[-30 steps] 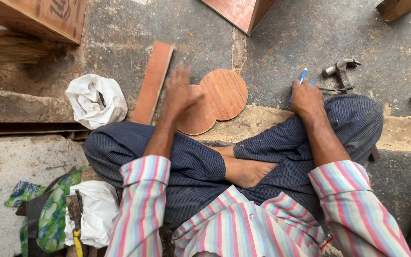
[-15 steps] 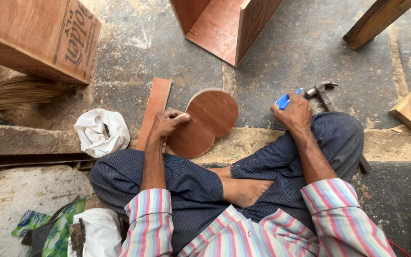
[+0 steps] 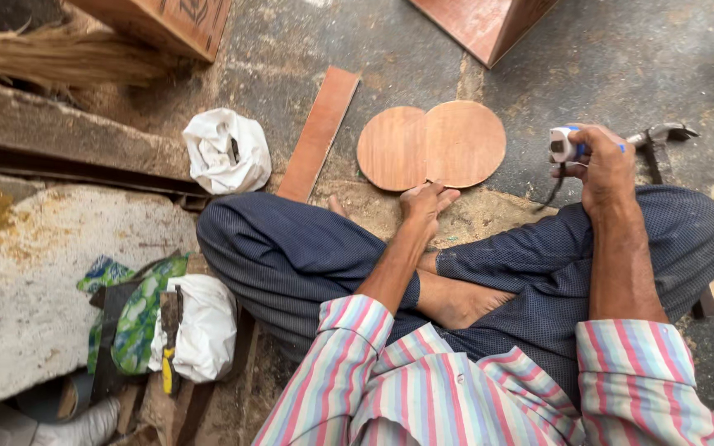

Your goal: The person sits on the floor and uses a ruler and a blue marker to draw straight lines on a heart-shaped wooden piece. They repeatedly measure and mark the wood, adjusting the ruler to create multiple parallel lines.

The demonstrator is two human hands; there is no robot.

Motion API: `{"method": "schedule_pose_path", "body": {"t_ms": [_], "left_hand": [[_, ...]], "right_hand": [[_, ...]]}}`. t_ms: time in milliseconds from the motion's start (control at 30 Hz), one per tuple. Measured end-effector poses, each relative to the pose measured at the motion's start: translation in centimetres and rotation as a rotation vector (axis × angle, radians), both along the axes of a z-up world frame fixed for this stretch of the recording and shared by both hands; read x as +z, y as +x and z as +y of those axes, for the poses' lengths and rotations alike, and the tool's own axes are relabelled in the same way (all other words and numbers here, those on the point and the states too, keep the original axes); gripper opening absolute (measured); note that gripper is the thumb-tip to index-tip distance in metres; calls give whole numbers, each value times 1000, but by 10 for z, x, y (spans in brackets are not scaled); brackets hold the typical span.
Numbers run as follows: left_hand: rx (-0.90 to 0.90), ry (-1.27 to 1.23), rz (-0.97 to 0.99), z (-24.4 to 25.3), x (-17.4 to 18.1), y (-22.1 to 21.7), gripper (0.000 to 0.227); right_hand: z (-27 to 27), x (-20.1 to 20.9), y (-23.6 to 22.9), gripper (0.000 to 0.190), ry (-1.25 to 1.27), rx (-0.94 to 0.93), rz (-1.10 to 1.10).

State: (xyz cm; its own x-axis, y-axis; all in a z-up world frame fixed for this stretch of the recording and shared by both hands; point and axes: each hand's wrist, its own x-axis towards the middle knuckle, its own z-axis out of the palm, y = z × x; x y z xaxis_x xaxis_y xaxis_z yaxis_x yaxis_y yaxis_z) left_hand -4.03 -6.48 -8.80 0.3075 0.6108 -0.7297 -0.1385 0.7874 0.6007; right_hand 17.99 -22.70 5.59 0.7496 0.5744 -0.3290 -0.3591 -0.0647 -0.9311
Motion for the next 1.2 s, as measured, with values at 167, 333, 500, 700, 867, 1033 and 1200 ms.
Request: {"method": "schedule_pose_path", "body": {"t_ms": [167,333,500,700,867,1033,1200], "left_hand": [[-296,119,223,6,43,-9,20],[-680,211,20,16,99,-15,30],[-779,31,-140,31,103,-26,30],[-753,231,145,82,100,-32,14],[-517,268,237,168,96,-43,14],[-506,1022,678,149,74,-22,21],[-857,1888,623,67,68,12,42]], "right_hand": [[6,21,-14,38,39,150,-16],[27,19,-57,36,26,385,-127],[41,-10,-104,26,-168,524,-394],[33,-5,-69,23,-426,480,-673],[15,-3,7,18,-693,426,-691],[21,-34,28,19,-802,379,-636],[27,-59,29,17,-686,290,-729]]}}
